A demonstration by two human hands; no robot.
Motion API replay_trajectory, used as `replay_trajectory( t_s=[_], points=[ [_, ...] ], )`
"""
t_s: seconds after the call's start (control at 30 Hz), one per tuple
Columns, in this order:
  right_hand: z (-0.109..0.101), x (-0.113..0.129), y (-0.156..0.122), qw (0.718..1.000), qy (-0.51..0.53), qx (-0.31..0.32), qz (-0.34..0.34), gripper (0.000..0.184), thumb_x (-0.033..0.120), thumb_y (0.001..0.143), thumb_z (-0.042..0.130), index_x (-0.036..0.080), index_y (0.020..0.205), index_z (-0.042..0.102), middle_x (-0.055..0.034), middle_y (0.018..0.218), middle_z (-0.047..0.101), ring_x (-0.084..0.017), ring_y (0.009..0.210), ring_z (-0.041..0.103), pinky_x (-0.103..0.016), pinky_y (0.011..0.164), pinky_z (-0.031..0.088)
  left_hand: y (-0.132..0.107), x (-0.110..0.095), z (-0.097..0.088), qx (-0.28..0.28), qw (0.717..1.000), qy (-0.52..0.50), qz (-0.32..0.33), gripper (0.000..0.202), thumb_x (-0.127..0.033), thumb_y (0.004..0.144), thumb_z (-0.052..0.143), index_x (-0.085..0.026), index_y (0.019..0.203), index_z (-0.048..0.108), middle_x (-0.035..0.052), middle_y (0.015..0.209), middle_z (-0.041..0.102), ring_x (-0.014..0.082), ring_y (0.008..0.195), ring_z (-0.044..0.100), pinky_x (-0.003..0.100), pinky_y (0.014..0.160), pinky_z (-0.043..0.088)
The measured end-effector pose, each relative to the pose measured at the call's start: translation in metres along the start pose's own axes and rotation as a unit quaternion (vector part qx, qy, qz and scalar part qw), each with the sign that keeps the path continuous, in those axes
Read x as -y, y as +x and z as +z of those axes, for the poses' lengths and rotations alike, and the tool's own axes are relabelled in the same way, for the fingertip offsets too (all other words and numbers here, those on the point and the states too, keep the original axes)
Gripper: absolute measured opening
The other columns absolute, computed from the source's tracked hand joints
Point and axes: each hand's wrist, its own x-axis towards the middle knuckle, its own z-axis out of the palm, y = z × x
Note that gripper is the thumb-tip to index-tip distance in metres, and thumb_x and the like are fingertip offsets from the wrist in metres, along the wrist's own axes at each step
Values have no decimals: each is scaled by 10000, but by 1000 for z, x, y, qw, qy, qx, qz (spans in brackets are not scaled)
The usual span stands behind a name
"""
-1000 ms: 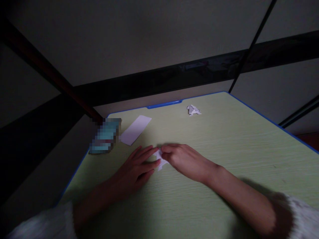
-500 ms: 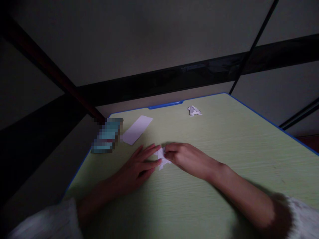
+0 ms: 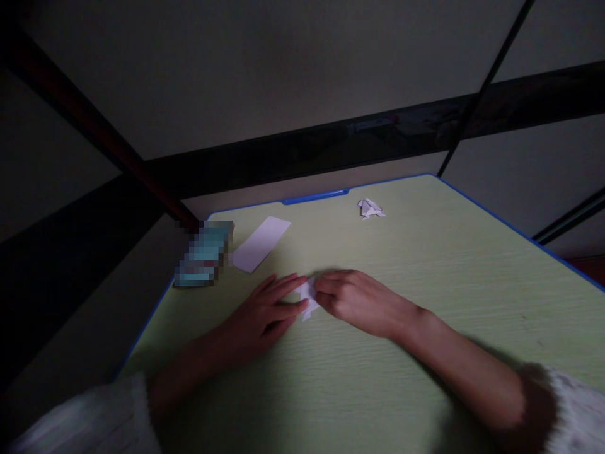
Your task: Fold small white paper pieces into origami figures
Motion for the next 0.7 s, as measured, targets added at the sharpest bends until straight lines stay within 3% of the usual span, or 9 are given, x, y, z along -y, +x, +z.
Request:
replay_trajectory(
  t_s=[0.2,0.47,0.7],
  points=[
    [0,1,1,999,-17,-18,-29,248,109,832,386,128,722,607,-52,685,599,-156,620,526,-285,532,409,0,-2,-1,4,1000,5,-6,327,-180,826,352,-258,1090,527,65,1329,349,166,1235,264,435,996,215],
    [-4,3,5,998,-19,31,-48,231,87,816,403,152,723,604,-40,687,582,-152,661,526,-291,584,419,0,-1,-1,-1,1000,15,3,319,-176,819,366,-255,1078,533,71,1330,345,171,1234,267,440,988,229],
    [-15,5,6,994,89,64,27,181,83,792,437,146,812,605,-55,808,583,-169,775,521,-302,702,427,1,-3,-1,-13,998,41,36,317,-171,833,332,-189,1088,520,90,1299,390,177,1236,263,424,1006,226]
  ],
)
